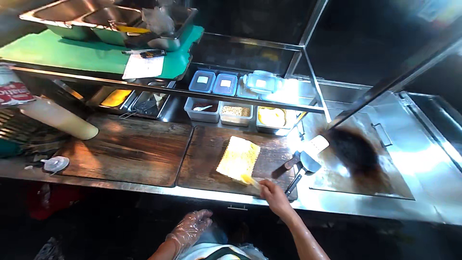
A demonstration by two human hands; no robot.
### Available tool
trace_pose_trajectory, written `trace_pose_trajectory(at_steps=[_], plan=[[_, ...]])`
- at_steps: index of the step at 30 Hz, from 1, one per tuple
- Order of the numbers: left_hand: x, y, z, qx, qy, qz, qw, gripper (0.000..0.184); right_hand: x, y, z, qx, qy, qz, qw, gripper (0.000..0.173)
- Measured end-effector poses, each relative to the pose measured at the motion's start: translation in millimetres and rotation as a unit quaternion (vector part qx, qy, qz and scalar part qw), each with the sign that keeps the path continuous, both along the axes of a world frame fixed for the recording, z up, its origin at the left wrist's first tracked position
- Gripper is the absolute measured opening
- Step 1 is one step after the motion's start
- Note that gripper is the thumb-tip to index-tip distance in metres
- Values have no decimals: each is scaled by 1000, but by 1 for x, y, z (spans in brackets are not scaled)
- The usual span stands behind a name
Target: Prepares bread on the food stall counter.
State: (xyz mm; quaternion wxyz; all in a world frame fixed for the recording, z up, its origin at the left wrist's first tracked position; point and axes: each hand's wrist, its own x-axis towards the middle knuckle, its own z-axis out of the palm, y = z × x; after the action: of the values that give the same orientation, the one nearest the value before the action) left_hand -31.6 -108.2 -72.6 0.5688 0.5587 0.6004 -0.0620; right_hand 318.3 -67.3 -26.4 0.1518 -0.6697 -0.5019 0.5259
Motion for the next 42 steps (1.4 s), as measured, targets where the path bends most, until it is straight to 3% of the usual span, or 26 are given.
trace_pose_trajectory(at_steps=[2, 4, 6, 9, 13, 15, 18, 22, 24, 28, 31, 34, 36, 39, 41, 42], plan=[[-6, -4, 2, -1, -20, 84, 996, 37, 16, -4, -5, 21, 23, -51, 998, 33], [-16, -11, -5, 1, -17, 137, 990, 34, 6, 8, 4, 30, 61, -38, 997, 34], [-26, -14, -11, 9, 19, 102, 995, 34, -13, 29, 1, 19, 60, -23, 998, 35], [-33, -4, -1, 22, 36, 27, 999, 36, 1, 39, -24, 15, 38, -102, 994, 33], [-26, 11, 10, 63, -49, 104, 991, 34, 20, 34, -18, 34, 111, -128, 985, 32], [-17, 15, 11, 92, -79, 88, 989, 32, 4, 51, -15, 24, 111, -121, 986, 32], [-2, 33, 32, 131, -127, 46, 982, 29, 0, 58, -30, 13, 80, -211, 974, 31], [16, 70, 42, 200, -219, 187, 937, 23, 7, 44, -10, 31, 181, -273, 945, 31], [29, 97, 41, 244, -206, 228, 920, 22, -1, 60, -7, 12, 177, -291, 940, 30], [56, 174, 43, 214, -46, 108, 970, 41, -3, 56, -10, -16, 124, -370, 920, 28], [84, 215, 27, 125, 4, 106, 986, 48, -5, 24, 13, 7, 226, -411, 883, 33], [108, 236, 18, 68, -12, 162, 984, 50, -5, 16, 28, 4, 317, -427, 847, 35], [116, 236, 42, 50, -79, 193, 977, 51, -5, 19, 32, 2, 347, -434, 832, 35], [132, 215, 86, 125, -169, 166, 963, 40, 5, 22, 34, 26, 386, -425, 819, 35], [149, 194, 95, 212, -109, 95, 967, 39, 15, 21, 33, 32, 405, -416, 814, 35], [162, 186, 94, 247, -45, 47, 967, 47, 21, 22, 32, 33, 414, -409, 813, 36]])
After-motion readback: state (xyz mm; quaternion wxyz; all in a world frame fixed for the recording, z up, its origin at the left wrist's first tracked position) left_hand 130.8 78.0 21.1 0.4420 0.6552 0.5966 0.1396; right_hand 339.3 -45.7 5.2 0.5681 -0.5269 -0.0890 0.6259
